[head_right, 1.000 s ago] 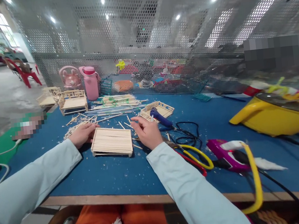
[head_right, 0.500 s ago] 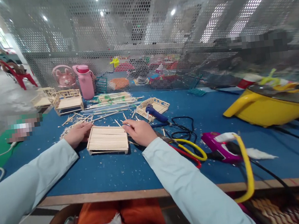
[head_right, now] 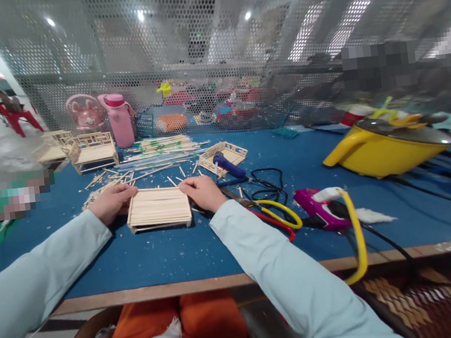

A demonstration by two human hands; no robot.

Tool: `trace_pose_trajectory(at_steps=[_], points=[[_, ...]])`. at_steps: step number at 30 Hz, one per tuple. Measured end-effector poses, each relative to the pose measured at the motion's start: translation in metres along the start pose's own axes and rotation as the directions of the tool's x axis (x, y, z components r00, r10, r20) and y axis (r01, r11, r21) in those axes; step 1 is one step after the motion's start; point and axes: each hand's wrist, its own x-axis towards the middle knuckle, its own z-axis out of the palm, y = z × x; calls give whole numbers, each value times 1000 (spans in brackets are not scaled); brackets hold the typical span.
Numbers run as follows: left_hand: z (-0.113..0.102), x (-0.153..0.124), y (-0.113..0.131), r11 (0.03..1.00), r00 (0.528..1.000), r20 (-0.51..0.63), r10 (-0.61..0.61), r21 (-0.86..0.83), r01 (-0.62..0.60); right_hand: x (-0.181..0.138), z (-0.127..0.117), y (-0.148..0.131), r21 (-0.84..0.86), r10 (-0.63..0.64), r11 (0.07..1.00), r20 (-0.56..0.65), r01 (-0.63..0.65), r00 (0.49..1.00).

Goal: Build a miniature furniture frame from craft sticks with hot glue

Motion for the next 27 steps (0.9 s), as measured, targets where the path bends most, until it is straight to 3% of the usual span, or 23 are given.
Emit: trace_pose_trajectory(at_steps=[6,13,16,19,21,24,27], points=[[2,-1,-2,998,999,42,29,57,-31,1,1,6,-136,-197,972,-15,193,980],[-1,0,-6,969,990,75,121,207,-134,1,6,5,-166,-243,958,-26,236,970],[-2,2,-9,923,979,91,182,329,-202,1,-1,4,-169,-234,964,-164,206,958],[-2,3,-10,878,974,126,191,422,-227,3,-13,4,-149,-204,976,-358,160,911],[-4,2,-8,800,968,129,216,544,-251,1,-21,1,-176,-205,974,-414,143,887],[-10,-3,2,571,929,71,363,771,-282,-15,-32,-11,-255,-229,959,-434,126,871],[-13,-15,17,347,801,58,595,881,-322,-51,-43,-16,-450,-294,886,-361,110,885]])
